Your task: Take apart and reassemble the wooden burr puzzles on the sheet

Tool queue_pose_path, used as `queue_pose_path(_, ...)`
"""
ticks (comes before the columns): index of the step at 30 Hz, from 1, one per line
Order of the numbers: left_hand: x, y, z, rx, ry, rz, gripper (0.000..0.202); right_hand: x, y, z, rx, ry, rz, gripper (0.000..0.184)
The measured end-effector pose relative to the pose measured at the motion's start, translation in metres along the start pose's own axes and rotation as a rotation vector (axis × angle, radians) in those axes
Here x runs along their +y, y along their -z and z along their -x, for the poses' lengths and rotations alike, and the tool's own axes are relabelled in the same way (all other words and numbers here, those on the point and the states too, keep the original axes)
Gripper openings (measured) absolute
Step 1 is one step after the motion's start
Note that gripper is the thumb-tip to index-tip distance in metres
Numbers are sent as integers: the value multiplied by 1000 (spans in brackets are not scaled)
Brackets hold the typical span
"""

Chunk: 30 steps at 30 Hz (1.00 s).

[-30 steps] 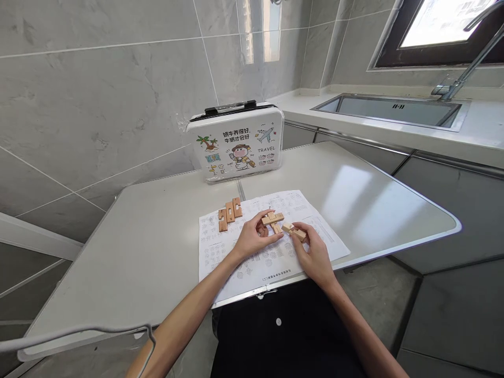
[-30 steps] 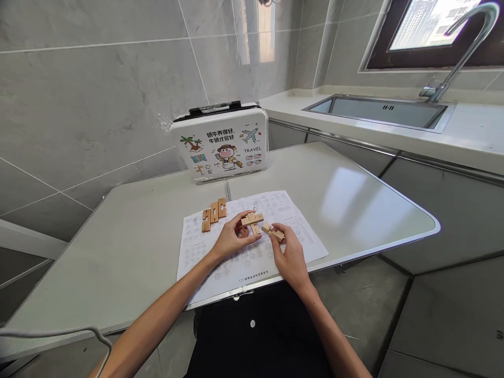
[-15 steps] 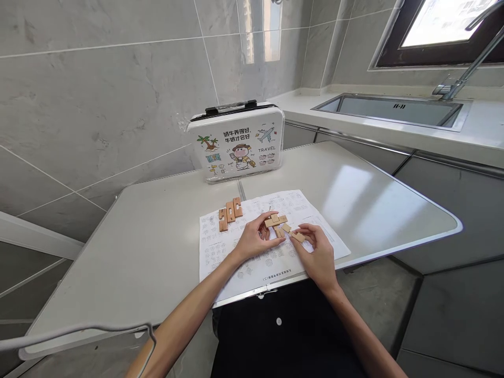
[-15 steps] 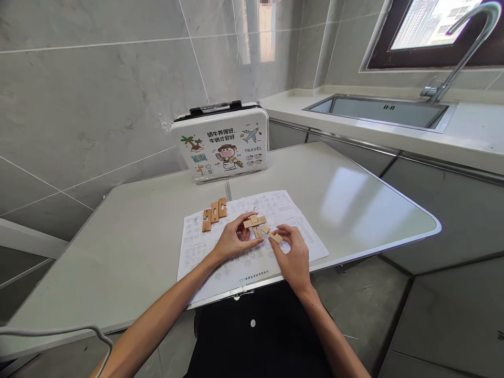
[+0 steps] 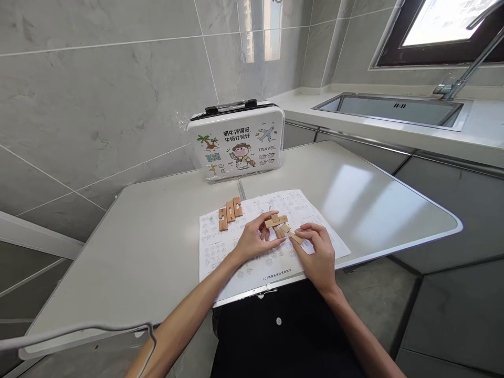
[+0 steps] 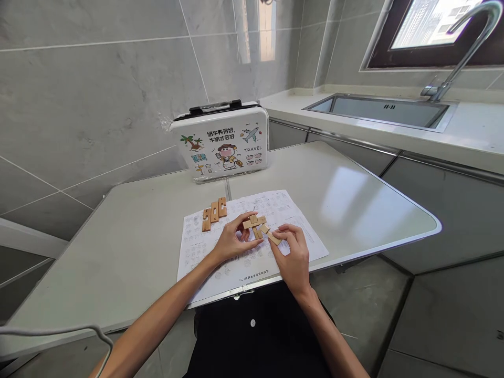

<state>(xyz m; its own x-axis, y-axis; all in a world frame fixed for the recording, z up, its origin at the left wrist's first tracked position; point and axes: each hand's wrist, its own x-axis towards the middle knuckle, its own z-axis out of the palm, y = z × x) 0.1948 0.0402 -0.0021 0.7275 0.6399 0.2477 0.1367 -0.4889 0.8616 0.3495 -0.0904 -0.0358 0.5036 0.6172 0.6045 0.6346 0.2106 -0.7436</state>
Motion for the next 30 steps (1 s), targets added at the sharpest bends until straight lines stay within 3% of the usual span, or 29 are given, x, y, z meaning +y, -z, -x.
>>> queue_pose_path(10, 0, -1, 1, 4, -28, -6, 71, -5, -1, 1, -27, 41, 24, 14)
queue_pose_path(30, 2, -1, 1, 7, -43, 19, 71, -6, 1, 3, 54, 88, 14, 18)
